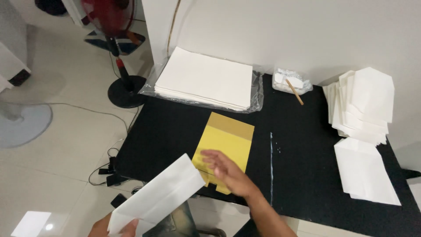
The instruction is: A person is manually assembling a paper bag by folding the bottom and applying glue with a brush.
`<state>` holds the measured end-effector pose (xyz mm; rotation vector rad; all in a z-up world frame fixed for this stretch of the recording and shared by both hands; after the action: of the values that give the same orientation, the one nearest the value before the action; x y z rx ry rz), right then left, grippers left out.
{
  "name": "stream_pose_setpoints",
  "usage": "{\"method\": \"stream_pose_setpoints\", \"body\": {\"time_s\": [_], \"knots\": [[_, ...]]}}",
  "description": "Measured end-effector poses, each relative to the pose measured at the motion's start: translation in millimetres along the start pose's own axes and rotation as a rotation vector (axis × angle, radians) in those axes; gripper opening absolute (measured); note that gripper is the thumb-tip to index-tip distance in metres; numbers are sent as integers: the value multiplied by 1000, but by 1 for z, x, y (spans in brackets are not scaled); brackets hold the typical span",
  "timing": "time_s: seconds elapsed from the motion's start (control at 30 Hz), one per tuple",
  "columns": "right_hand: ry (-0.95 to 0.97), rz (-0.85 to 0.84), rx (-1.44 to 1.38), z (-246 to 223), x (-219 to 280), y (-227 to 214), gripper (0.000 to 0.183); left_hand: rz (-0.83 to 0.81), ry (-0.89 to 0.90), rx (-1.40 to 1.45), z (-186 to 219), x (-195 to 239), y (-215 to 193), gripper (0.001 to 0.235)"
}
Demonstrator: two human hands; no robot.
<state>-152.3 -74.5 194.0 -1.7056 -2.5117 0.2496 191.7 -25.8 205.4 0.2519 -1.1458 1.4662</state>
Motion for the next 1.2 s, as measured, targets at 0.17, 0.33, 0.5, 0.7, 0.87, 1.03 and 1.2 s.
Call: {"method": "stream_pose_setpoints", "body": {"time_s": [0.17,0.33,0.5,0.7,0.87,1.03,1.2], "knots": [[-47,177,-395,29,68,22,49,-274,90,-171,48,11,30,62],[170,453,-456,38,151,-9,33,-465,198,-398,108,49,79,75],[261,633,-622,1,213,-39,82,-918,609,93,122,39,168,106],[93,1280,-488,25,280,-113,102,-740,833,-324,161,66,223,93],[-85,1607,-231,40,303,-191,64,-760,715,-573,163,55,244,52],[549,1659,14,33,301,-222,58,-600,588,-727,153,37,269,30],[826,1588,135,48,299,-226,76,-878,650,-458,97,-83,311,32]]}}
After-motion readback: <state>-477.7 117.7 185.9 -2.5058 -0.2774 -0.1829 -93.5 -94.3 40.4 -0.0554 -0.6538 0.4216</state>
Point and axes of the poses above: each hand's wrist, its own x-axis away from the middle knuckle, its own y-axis out of the palm, z = x × y, the point moved 2 cm from there along -x, towards the middle knuckle, and after that the axes turned 7 degrees about -z, right-handed, at the moved point
